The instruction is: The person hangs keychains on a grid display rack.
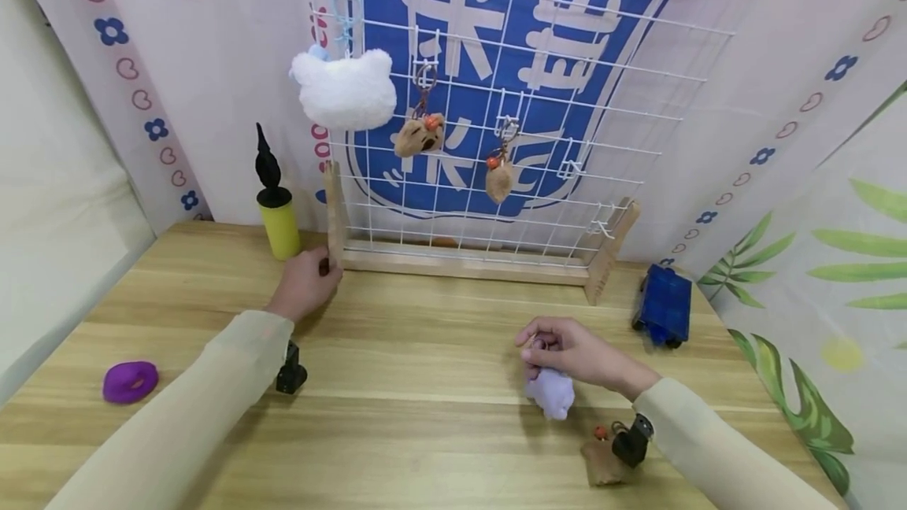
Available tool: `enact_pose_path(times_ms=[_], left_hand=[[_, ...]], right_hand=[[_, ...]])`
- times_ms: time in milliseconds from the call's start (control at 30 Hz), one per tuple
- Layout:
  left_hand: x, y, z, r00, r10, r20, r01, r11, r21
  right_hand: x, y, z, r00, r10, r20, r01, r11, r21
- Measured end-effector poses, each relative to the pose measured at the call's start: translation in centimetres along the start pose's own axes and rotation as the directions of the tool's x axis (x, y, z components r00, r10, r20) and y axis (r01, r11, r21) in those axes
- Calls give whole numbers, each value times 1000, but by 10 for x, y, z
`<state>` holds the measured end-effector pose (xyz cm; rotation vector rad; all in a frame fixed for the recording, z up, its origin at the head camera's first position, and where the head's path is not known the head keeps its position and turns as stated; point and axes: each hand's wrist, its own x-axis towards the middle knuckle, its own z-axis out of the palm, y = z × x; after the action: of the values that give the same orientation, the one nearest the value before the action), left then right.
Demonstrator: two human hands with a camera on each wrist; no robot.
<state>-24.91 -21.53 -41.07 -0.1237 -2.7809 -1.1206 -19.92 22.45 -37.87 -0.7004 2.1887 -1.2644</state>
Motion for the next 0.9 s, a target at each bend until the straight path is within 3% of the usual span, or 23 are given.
enact_pose_path(times_ms=[200, 400, 500, 700, 900], left_hand=[[-1, -1, 0, 1000, 0, 6, 0, 1000, 0], [1, -2, 1, 1000, 7, 2, -7, 1000, 3], [2, -2, 1, 1000, 10, 1, -10, 1000, -4], [2, -1, 0, 1000, 9, 6, -8, 1000, -15], [1, -3, 1, 1000, 12, -1, -12, 1000, -10]], right_hand=[[3, -3, 0, 995, -70, -68, 62, 992, -109], [3, -20, -13, 976, -104, -193, 85, 991, -104], [3, -30, -25, 955, -118, -272, 88, 989, -119], [3, -50, -47, 891, -173, -420, 93, 975, -204], [6, -66, -63, 860, -104, -500, 76, 994, -76]])
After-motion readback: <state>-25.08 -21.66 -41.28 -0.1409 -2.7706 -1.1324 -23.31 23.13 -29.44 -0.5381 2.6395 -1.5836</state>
